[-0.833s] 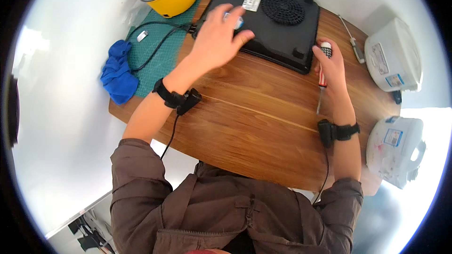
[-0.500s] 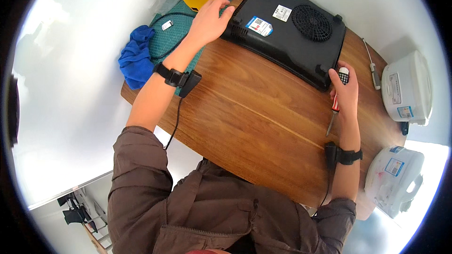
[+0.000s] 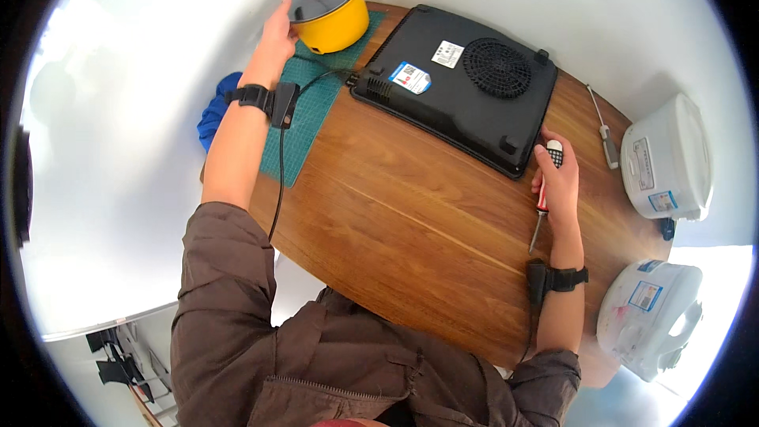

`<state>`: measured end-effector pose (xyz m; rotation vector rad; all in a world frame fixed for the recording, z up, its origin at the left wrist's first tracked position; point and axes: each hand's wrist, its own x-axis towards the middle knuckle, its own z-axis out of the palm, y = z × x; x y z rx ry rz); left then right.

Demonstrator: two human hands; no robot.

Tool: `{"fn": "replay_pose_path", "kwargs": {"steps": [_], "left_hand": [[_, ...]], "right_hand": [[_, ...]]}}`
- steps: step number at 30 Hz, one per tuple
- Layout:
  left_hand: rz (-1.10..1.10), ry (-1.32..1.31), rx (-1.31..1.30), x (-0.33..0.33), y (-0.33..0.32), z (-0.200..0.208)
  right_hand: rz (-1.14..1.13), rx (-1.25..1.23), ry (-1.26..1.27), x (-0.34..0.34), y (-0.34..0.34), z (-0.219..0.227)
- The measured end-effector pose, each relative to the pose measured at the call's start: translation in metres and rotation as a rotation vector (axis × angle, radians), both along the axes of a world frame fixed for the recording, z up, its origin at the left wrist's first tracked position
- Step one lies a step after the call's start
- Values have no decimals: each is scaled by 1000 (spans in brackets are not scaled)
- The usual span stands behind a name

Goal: The person uses a screwdriver to remove screws from the bottom of a black portable electric heater, then places a yellow pot on top of it. The person then picks up a white rice cooker and uses the screwdriver to pry at its seam.

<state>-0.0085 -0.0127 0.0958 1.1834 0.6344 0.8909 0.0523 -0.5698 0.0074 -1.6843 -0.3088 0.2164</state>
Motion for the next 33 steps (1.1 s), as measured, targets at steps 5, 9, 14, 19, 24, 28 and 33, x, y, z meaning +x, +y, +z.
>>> {"fn": "replay_pose_path", "kwargs": {"steps": [5, 9, 14, 19, 24, 28, 33], "left_hand": [[-112, -47, -62, -1, -17, -16], [-182, -52, -31, 3, -34, -18], [-192, -38, -29, 24, -50, -19], [-257, -48, -90, 40, -62, -24], [-223, -61, -158, 38, -67, -22], [-212, 8, -180, 36, -60, -21], [-305, -81, 31, 46, -54, -25]], "right_hand": [[3, 2, 12, 2, 0, 2], [7, 28, 43, 3, 3, 6], [-7, -9, 37, 4, 5, 10], [-3, 0, 43, 5, 5, 10], [-2, 18, 74, 5, 4, 8], [-18, -22, 44, 5, 6, 8], [-37, 4, 74, 8, 7, 8]]}}
